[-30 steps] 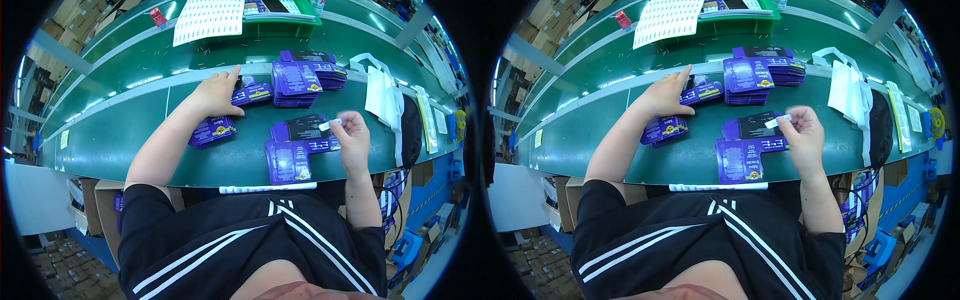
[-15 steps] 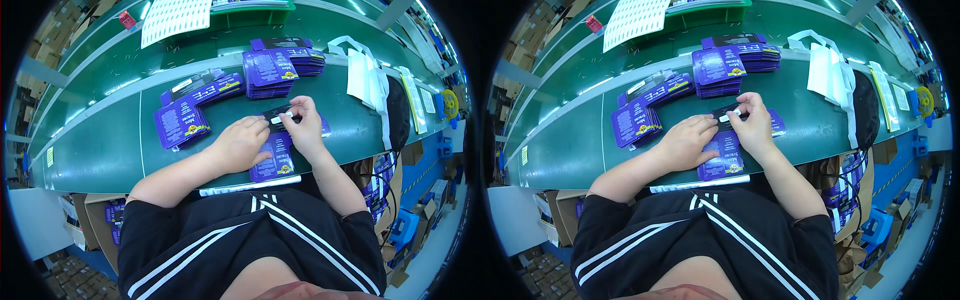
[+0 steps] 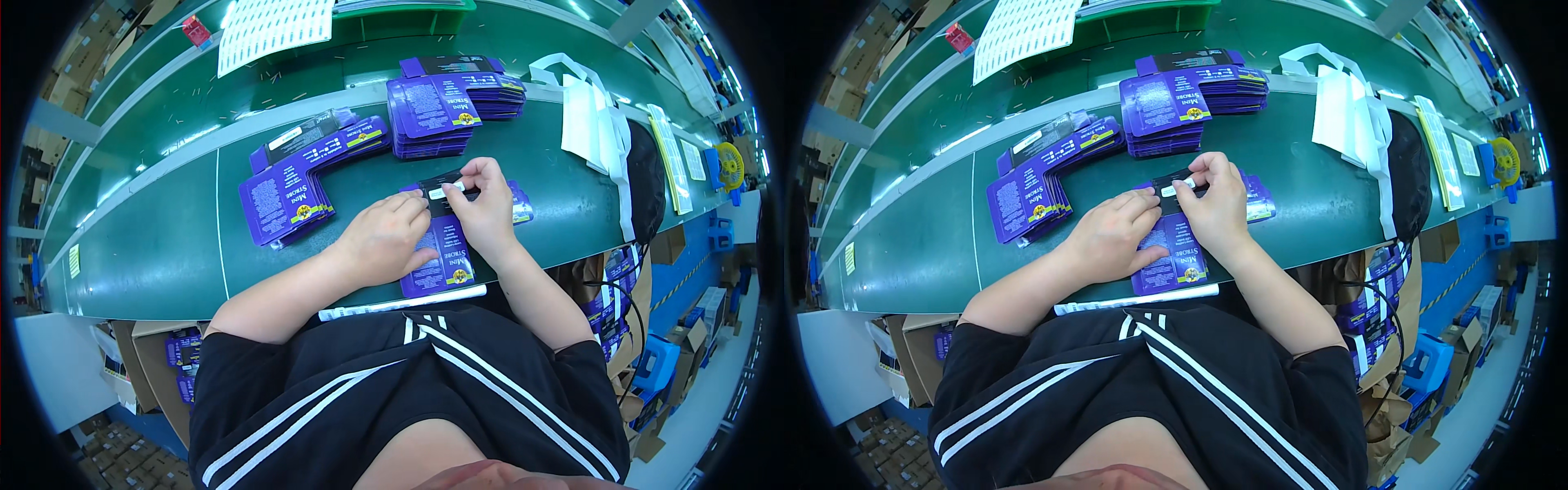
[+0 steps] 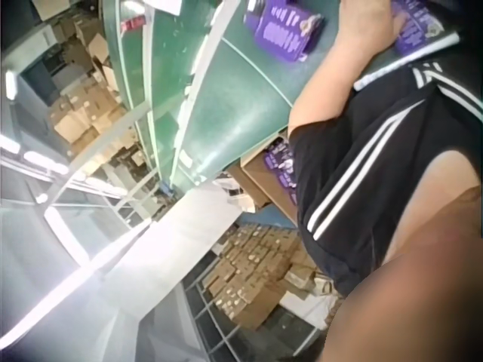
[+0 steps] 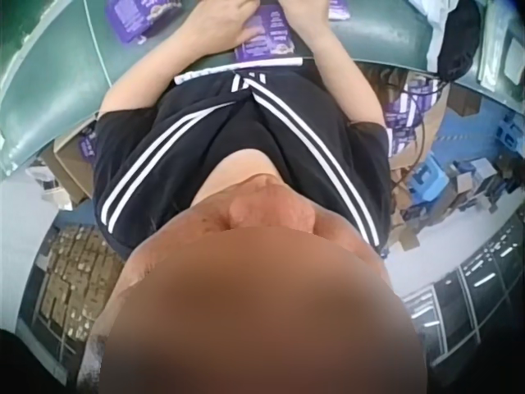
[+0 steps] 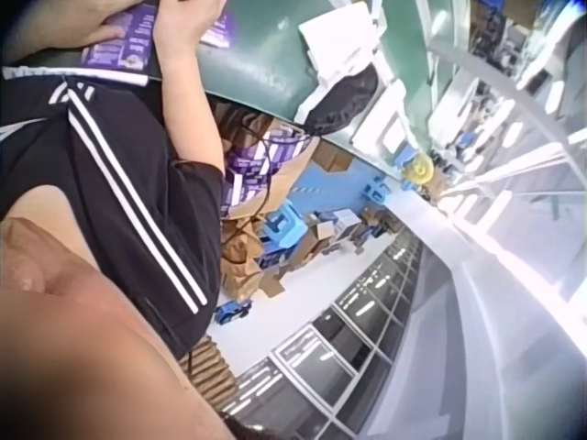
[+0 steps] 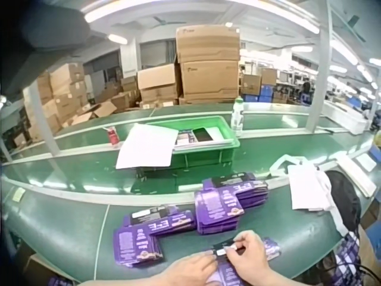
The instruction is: Applying adhesive labels to blue product boxes and then organizing them into a cardboard shipping container.
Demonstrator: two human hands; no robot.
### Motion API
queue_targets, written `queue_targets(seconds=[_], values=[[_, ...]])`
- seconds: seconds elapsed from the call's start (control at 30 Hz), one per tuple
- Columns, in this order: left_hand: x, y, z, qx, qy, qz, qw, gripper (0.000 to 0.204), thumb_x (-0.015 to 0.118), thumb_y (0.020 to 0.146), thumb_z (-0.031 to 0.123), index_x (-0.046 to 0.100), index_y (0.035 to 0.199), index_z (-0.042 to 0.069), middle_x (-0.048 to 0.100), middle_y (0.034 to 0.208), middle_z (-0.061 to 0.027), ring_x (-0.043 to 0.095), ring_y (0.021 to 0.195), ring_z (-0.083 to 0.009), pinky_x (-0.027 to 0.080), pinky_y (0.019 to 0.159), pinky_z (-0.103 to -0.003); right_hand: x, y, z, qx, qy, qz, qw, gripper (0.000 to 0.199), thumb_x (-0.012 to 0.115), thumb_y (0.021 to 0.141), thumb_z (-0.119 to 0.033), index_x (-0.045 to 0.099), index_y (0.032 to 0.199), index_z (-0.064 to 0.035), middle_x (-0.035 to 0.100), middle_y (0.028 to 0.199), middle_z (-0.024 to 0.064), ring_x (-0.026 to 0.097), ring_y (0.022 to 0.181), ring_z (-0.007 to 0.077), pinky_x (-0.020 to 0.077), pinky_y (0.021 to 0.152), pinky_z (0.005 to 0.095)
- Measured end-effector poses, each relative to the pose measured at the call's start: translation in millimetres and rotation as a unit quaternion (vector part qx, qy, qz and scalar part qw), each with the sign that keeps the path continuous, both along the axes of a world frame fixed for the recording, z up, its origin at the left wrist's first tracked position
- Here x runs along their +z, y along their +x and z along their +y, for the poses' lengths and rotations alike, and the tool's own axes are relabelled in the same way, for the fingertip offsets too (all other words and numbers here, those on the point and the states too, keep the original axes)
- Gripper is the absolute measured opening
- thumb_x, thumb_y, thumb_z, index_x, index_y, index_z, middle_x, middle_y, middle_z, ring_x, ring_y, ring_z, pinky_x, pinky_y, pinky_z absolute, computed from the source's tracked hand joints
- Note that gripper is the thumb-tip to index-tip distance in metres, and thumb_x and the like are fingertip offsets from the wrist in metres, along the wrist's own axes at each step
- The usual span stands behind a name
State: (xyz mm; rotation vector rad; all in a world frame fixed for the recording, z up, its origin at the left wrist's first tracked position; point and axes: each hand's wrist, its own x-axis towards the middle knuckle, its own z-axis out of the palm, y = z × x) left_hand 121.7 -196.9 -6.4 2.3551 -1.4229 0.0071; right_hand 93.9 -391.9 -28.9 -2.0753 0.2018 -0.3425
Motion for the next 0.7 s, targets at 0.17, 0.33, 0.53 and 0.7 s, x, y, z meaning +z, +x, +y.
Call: queue_targets(seconds=[0.17,0.33,0.53,0.7], values=[[2.0,0.0,-1.4,-0.005,-0.018,-0.029,0.999,0.048,0.074,0.082,0.033,0.061,0.115,-0.001,0.06,0.129,-0.0169,0.058,0.122,-0.0311,0.047,0.103,-0.037,1.9,-1.1,1.4,-0.002,-0.019,0.0,1.0,0.027,0.071,0.079,-0.003,0.055,0.101,-0.0041,0.058,0.081,0.0049,0.055,0.078,0.0164,0.0463,0.075,0.0298],[1.6,-0.7,-1.8,0.0,-0.007,-0.027,1.0,0.049,0.073,0.083,0.033,0.06,0.116,0.0,0.059,0.132,-0.0169,0.057,0.122,-0.0319,0.047,0.103,-0.037,6.3,-0.9,-9.1,-0.005,-0.166,-0.069,0.984,0.027,0.07,0.079,-0.002,0.055,0.101,-0.0041,0.058,0.08,0.0046,0.055,0.079,0.017,0.0463,0.074,0.0296],[4.4,-0.7,-3.7,-0.004,0.01,-0.021,1.0,0.048,0.072,0.084,0.033,0.06,0.118,0.001,0.059,0.131,-0.0164,0.058,0.12,-0.0324,0.047,0.102,-0.037,3.0,3.2,-20.8,0.035,-0.046,-0.004,0.998,0.027,0.068,0.08,0.0,0.055,0.103,-0.0039,0.058,0.079,0.0047,0.056,0.079,0.0177,0.0462,0.074,0.0299],[8.1,5.1,-8.2,-0.03,0.013,-0.035,0.999,0.049,0.07,0.084,0.032,0.058,0.121,0.001,0.058,0.133,-0.0158,0.057,0.114,-0.0316,0.047,0.099,-0.037,0.0,3.7,-23.7,0.036,-0.051,0.007,0.998,0.029,0.067,0.08,0.001,0.054,0.105,-0.0036,0.059,0.079,0.0046,0.056,0.079,0.0181,0.0459,0.074,0.03]])
